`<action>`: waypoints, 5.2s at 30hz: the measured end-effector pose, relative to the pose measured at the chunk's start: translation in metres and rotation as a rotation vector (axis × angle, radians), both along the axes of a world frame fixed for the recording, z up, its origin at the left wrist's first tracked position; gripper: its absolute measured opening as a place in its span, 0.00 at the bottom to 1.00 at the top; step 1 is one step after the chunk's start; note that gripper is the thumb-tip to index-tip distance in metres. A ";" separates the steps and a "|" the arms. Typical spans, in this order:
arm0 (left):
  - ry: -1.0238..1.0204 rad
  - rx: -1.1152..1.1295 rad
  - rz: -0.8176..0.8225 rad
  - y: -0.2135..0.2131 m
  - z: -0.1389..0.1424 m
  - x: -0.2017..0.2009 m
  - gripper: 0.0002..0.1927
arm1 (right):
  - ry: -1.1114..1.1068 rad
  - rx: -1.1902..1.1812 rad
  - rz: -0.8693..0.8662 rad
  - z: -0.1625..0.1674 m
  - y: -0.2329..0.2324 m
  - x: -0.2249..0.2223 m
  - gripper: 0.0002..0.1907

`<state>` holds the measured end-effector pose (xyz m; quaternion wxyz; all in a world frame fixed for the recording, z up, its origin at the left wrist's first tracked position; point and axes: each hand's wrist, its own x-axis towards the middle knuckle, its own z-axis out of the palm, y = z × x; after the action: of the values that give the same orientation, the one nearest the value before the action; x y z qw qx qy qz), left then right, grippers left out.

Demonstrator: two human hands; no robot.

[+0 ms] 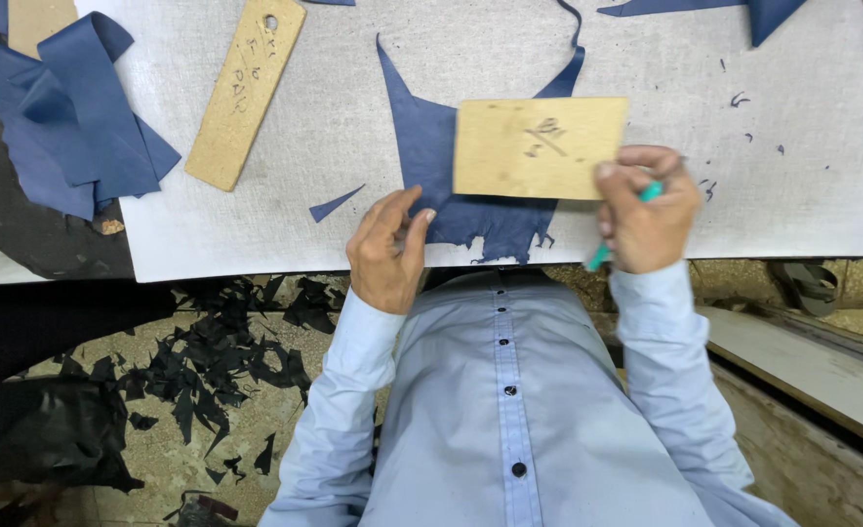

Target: The person cuts blue leather pieces using a rotary cutter and cardboard templates on a white worktable. They repeatedly position templates, trace outlines, and cut the leather into specific shapes.

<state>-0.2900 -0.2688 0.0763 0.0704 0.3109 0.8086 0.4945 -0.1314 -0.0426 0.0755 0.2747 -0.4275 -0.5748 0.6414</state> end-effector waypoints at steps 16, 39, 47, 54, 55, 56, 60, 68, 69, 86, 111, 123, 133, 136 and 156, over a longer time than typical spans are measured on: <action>0.233 -0.067 0.036 0.002 -0.034 -0.010 0.14 | -0.345 0.705 0.339 -0.016 -0.054 -0.003 0.18; 0.510 -0.296 -0.351 0.037 -0.023 0.005 0.42 | -0.263 1.075 0.597 0.006 0.011 -0.035 0.11; 0.541 -0.777 -0.464 0.059 -0.028 0.021 0.69 | -0.061 1.458 0.835 -0.001 -0.001 -0.163 0.14; 0.486 -0.699 -0.457 0.058 -0.033 0.019 0.68 | -0.170 1.574 0.930 -0.031 0.006 -0.150 0.20; 0.492 -0.684 -0.455 0.057 -0.033 0.019 0.70 | -0.188 1.619 0.934 -0.031 0.018 -0.139 0.19; 0.496 -0.667 -0.453 0.056 -0.031 0.018 0.71 | -0.209 1.664 0.938 -0.028 0.032 -0.125 0.19; 0.465 -0.673 -0.484 0.054 -0.021 0.015 0.73 | -0.440 1.733 0.929 0.012 0.097 -0.054 0.12; 0.437 -0.633 -0.551 0.069 -0.012 -0.009 0.42 | -0.367 1.025 0.404 -0.003 0.013 -0.051 0.07; 0.486 -0.626 -0.548 0.072 -0.013 -0.016 0.37 | -0.389 1.033 0.354 -0.005 0.002 -0.056 0.08; 0.402 -0.670 -1.214 0.109 -0.011 -0.102 0.34 | -0.424 0.622 -0.118 0.046 -0.137 -0.007 0.11; 0.308 -0.920 -1.319 0.188 -0.075 -0.093 0.35 | -0.344 0.830 0.374 0.019 -0.164 -0.077 0.12; 0.560 -0.908 -1.222 0.169 -0.044 -0.097 0.48 | -0.205 1.404 0.902 -0.022 -0.096 -0.094 0.17; 0.685 -1.025 -1.122 0.149 0.001 -0.080 0.48 | -0.452 1.424 0.653 0.028 0.036 0.052 0.08; 0.651 -0.663 -0.977 0.121 -0.011 -0.072 0.46 | -0.325 1.075 0.333 0.011 0.016 0.062 0.12; 0.645 -0.427 -0.524 -0.079 -0.025 -0.127 0.36 | -0.639 0.599 0.328 0.007 -0.015 -0.088 0.20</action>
<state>-0.4174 -0.3473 0.0518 0.0003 0.6213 0.7669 0.1607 -0.2191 -0.0578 0.0820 0.0902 -0.4092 -0.8504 0.3182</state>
